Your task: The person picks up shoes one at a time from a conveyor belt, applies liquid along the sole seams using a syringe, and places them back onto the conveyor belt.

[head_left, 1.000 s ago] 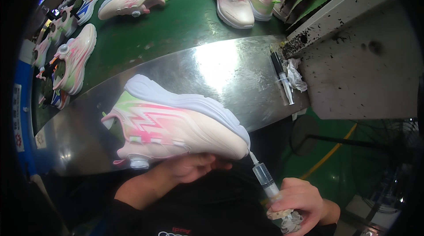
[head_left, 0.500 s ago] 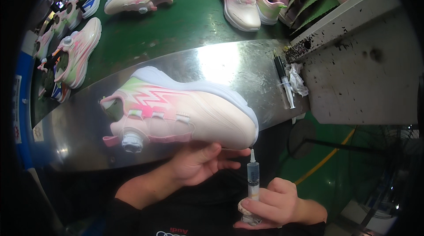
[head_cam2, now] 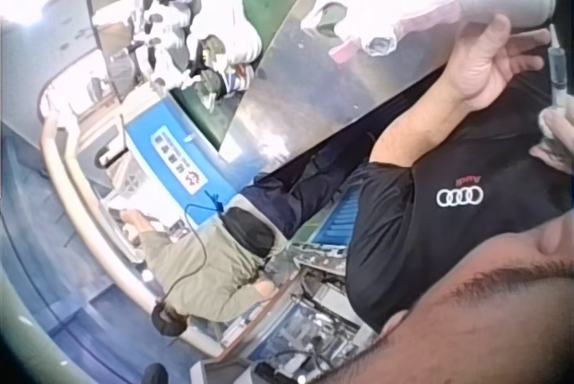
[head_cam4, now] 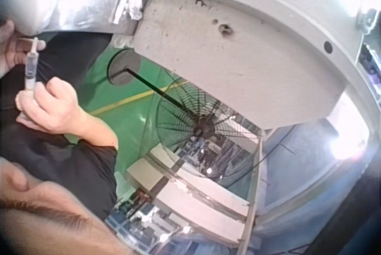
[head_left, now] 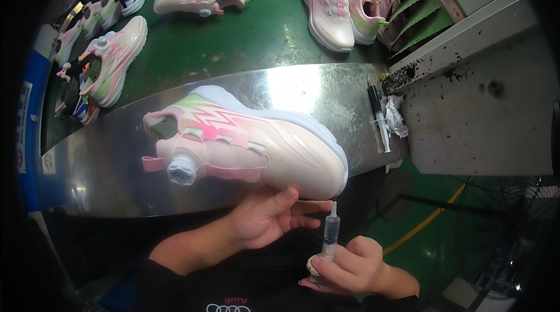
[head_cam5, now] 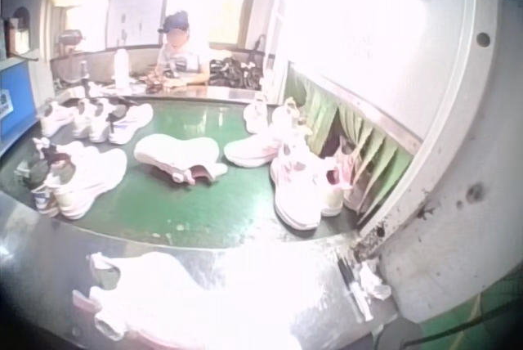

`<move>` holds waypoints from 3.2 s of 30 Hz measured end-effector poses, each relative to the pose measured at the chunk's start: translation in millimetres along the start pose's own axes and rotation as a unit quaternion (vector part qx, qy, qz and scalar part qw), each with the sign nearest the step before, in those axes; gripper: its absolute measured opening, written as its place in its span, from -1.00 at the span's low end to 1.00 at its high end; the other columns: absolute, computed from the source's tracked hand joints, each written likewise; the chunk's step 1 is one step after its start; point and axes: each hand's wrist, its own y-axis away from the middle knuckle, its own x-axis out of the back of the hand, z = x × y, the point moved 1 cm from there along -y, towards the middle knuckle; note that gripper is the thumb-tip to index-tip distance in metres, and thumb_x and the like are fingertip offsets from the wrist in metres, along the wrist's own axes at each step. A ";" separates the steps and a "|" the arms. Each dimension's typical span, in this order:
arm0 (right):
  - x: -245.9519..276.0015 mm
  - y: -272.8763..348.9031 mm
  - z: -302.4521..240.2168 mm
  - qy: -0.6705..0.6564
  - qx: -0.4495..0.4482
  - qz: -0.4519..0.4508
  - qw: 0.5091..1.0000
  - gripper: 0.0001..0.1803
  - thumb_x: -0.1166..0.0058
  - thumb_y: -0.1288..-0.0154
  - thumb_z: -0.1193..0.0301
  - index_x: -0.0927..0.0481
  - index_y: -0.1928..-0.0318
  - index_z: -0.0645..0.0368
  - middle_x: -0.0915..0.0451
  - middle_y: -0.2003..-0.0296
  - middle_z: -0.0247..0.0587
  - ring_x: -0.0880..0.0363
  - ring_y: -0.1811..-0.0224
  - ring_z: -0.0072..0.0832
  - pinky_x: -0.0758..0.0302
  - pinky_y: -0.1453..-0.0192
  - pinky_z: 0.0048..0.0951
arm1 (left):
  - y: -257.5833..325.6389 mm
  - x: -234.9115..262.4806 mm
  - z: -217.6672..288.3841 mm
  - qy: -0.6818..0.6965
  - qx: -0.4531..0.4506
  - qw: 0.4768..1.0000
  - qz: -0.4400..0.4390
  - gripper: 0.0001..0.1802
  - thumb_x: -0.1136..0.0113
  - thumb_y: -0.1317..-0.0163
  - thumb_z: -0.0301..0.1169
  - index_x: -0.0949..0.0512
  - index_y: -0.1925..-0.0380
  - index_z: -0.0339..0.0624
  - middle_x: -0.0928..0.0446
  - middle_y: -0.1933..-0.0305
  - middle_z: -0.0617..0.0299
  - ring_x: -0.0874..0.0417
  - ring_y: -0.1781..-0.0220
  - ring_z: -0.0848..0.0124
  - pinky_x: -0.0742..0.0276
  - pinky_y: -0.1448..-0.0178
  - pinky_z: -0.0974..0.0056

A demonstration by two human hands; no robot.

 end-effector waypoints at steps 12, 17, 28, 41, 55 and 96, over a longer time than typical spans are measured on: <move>-3.1 0.6 -0.5 0.027 0.012 0.003 1.000 -0.63 -0.33 0.13 0.24 -0.59 0.23 -0.02 -0.39 0.55 -0.50 -0.09 0.70 -0.65 -0.08 0.64 -0.67 | 1.8 -0.1 -1.8 -0.014 -0.004 1.000 0.008 -0.53 -0.01 -0.32 -0.21 -0.29 -0.15 -0.20 -0.43 -0.12 0.06 -0.46 -0.18 0.21 -0.51 -0.06 0.17; -4.0 1.6 -1.6 0.025 0.013 0.007 1.000 -0.64 -0.33 0.12 0.24 -0.59 0.24 -0.02 -0.39 0.57 -0.50 -0.10 0.71 -0.65 -0.09 0.64 -0.67 | 3.0 0.1 -3.8 -0.017 -0.006 1.000 0.015 -0.54 0.00 -0.32 -0.21 -0.30 -0.14 -0.20 -0.43 -0.11 0.07 -0.46 -0.18 0.21 -0.52 -0.06 0.17; -5.1 0.6 -2.3 0.020 0.001 0.012 1.000 -0.67 -0.33 0.12 0.22 -0.58 0.29 -0.01 -0.41 0.58 -0.54 -0.08 0.72 -0.64 -0.08 0.65 -0.65 | 1.2 -3.3 -5.0 -0.018 -0.011 0.999 0.029 -0.55 -0.01 -0.32 -0.21 -0.32 -0.13 -0.19 -0.43 -0.11 0.07 -0.47 -0.16 0.21 -0.53 -0.05 0.18; 10.8 -2.6 -3.9 0.013 0.055 0.039 0.998 -0.47 -0.39 0.20 0.08 -0.51 0.21 0.02 -0.42 0.58 -0.44 -0.19 0.67 -0.55 -0.15 0.56 -0.54 | 7.0 -2.1 2.3 -0.012 -0.006 0.999 0.033 -0.58 -0.01 -0.32 -0.23 -0.31 -0.13 -0.11 -0.42 -0.13 0.11 -0.45 -0.18 0.23 -0.52 -0.02 0.17; -47.3 -35.0 128.7 -0.038 -0.121 0.152 0.980 -0.38 -0.42 0.24 0.21 -0.47 0.10 0.12 -0.53 0.27 -0.23 -0.31 0.28 -0.27 -0.27 0.15 -0.31 | 141.0 4.5 32.8 -0.107 -0.095 0.955 0.260 -0.11 -0.21 0.09 -0.46 -0.03 -0.27 -0.44 -0.26 -0.25 -0.16 -0.35 -0.27 0.07 -0.23 -0.35 0.00; -59.8 -42.6 133.9 -0.013 -0.136 0.216 0.967 -0.40 -0.42 0.28 0.27 -0.50 0.16 0.20 -0.51 0.36 -0.20 -0.31 0.33 -0.26 -0.33 0.23 -0.33 | 147.5 94.7 285.8 -0.209 -0.436 0.762 0.432 -0.66 0.04 -0.31 -0.07 -0.44 0.36 -0.11 -0.46 0.47 0.30 -0.52 0.41 0.36 -0.42 0.35 0.36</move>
